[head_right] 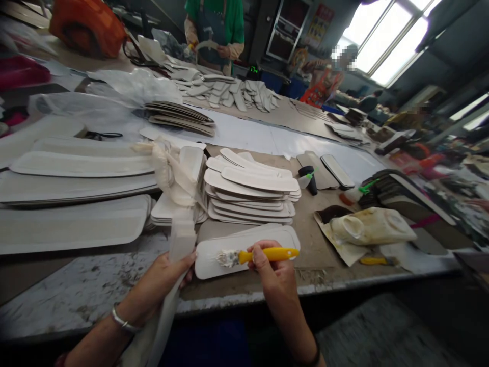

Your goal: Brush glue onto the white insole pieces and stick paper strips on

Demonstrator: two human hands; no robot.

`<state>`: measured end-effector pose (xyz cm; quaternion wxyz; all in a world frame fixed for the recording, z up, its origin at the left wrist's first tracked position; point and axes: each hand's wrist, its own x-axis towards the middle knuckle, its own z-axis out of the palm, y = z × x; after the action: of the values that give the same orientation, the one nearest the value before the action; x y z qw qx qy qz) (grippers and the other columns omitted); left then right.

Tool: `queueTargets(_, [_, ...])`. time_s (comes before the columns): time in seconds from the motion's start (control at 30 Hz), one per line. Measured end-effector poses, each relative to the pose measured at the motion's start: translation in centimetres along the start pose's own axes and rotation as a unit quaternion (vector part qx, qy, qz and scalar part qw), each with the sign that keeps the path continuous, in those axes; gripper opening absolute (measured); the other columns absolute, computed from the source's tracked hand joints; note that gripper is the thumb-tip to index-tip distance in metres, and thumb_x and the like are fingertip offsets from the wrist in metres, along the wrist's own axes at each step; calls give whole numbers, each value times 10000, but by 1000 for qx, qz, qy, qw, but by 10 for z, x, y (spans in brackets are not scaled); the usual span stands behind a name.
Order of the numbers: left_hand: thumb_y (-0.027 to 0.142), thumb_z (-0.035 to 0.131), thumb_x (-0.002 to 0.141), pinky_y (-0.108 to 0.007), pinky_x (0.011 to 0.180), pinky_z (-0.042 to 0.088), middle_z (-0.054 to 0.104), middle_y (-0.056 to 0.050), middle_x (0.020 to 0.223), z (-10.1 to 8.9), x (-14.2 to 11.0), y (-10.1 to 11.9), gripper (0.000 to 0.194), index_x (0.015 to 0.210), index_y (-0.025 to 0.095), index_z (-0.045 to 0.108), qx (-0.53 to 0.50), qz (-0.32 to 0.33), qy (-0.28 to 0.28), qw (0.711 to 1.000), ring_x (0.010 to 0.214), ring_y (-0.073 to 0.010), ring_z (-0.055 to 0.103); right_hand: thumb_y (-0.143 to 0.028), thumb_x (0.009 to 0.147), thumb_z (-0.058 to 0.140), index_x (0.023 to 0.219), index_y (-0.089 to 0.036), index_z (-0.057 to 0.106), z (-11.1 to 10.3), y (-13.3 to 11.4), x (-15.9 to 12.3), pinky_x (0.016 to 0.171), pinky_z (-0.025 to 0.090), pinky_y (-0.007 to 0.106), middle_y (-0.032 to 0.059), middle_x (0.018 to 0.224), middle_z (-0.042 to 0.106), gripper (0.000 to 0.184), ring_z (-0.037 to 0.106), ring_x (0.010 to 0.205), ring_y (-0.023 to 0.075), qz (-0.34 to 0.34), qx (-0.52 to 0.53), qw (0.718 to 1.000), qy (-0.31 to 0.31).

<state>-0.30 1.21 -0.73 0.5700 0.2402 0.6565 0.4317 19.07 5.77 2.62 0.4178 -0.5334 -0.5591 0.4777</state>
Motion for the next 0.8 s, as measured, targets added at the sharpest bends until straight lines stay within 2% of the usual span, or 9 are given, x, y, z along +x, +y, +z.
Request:
queueTargets(0.17, [507,575,613,-265,486,318,482,22,423,-1,1,-2,333,488,215,475,14,-1,-1,1000,429,-121,410,-447,813,605,800,-204,622,16,-7,-6,618,513,270,23,790,627,245,585,602,134,-12,-14,999,-49])
queueTargets(0.27, [513,578,611,-266,483,321,489,27,443,-1,0,-5,324,534,209,497,16,2,-1,1000,437,-125,414,-444,809,611,813,-204,614,13,0,-2,608,506,278,29,779,625,240,592,617,151,-10,-55,998,-32])
queueTargets(0.4, [541,577,616,-272,486,331,486,27,451,-2,-1,-8,349,518,217,489,23,6,11,1000,450,-136,428,-438,826,586,852,-204,601,-19,8,5,620,492,303,46,778,622,237,591,646,178,-43,-157,986,24])
queueTargets(0.57, [566,588,648,-274,476,326,480,23,430,-3,4,-21,399,471,223,485,49,13,22,998,438,-146,439,-418,853,534,875,-196,598,-60,11,14,678,496,335,70,820,632,232,608,727,208,-97,-288,948,89])
queueTargets(0.67, [569,594,653,-276,468,327,474,20,402,-2,6,-26,415,448,224,486,57,12,45,997,424,-152,441,-389,865,516,870,-189,605,-75,9,18,752,499,346,74,845,648,219,622,796,216,-162,-345,917,118])
queueTargets(0.8, [529,631,624,-265,466,332,482,22,406,2,-1,-17,383,450,213,502,31,9,64,997,425,-142,439,-332,884,492,871,-183,603,-87,6,22,771,510,343,78,835,658,187,633,830,217,-234,-389,882,128])
